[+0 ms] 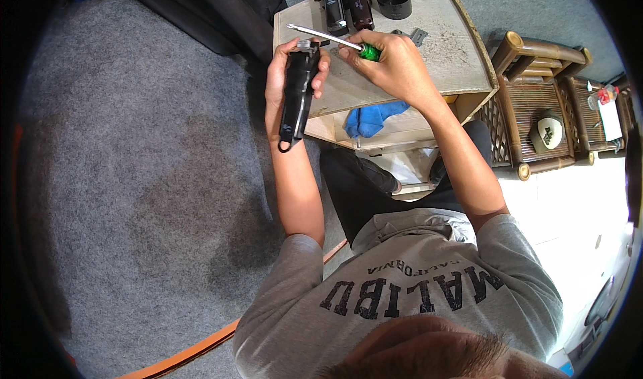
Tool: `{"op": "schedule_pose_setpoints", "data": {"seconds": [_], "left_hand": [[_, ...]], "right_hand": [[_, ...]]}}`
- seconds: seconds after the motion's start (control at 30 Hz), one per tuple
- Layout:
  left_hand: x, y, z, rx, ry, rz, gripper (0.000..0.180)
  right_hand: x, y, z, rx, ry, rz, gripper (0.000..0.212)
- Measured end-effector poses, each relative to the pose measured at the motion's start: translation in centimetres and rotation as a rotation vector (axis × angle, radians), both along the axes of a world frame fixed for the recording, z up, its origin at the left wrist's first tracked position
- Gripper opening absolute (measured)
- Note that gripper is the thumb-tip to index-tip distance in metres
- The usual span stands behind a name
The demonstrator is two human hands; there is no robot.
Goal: The person uses a screwdriver to remove screws from the casing of a hair clipper, opens the device, and uses the screwdriver to manipulate internal components.
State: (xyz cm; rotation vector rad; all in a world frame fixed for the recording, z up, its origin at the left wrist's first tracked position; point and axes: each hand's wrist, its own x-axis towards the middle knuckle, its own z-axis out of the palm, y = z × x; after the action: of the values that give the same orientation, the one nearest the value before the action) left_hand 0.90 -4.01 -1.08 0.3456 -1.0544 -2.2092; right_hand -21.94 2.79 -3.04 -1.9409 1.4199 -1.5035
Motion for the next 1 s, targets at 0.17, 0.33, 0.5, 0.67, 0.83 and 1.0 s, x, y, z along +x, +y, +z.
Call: {"op": "schedule_pose_setpoints", "data": {"seconds": [0.17, 0.33, 0.5, 0.67, 0.83, 1.0], "left_hand": [[-1.6, 1.4, 0.2, -0.074, -0.281, 0.235, 0.052], [-2.3, 1.6, -0.3, -0.132, -0.328, 0.271, 0.051], [-2.5, 1.6, -0.4, -0.218, -0.331, 0.255, 0.047], [-2.3, 1.6, -0.7, -0.272, -0.338, 0.212, 0.046], [-2.6, 2.1, -0.2, -0.34, -0.387, 0.246, 0.042], [-3.2, 2.5, 0.5, -0.386, -0.436, 0.267, 0.034]], "right_hand": [[0.1, 0.3, 0.7, 0.026, -0.037, 0.031, 0.035], [0.2, -0.2, 0.2, -0.01, -0.06, 0.085, 0.034], [0.2, -0.2, 0.3, -0.004, -0.061, 0.063, 0.036], [0.1, -0.3, 0.1, 0.014, -0.03, 0.042, 0.038], [0.2, -0.1, 0.4, 0.038, 0.03, 0.044, 0.039], [0.2, 0.1, 0.5, 0.037, 0.055, 0.054, 0.04]]}}
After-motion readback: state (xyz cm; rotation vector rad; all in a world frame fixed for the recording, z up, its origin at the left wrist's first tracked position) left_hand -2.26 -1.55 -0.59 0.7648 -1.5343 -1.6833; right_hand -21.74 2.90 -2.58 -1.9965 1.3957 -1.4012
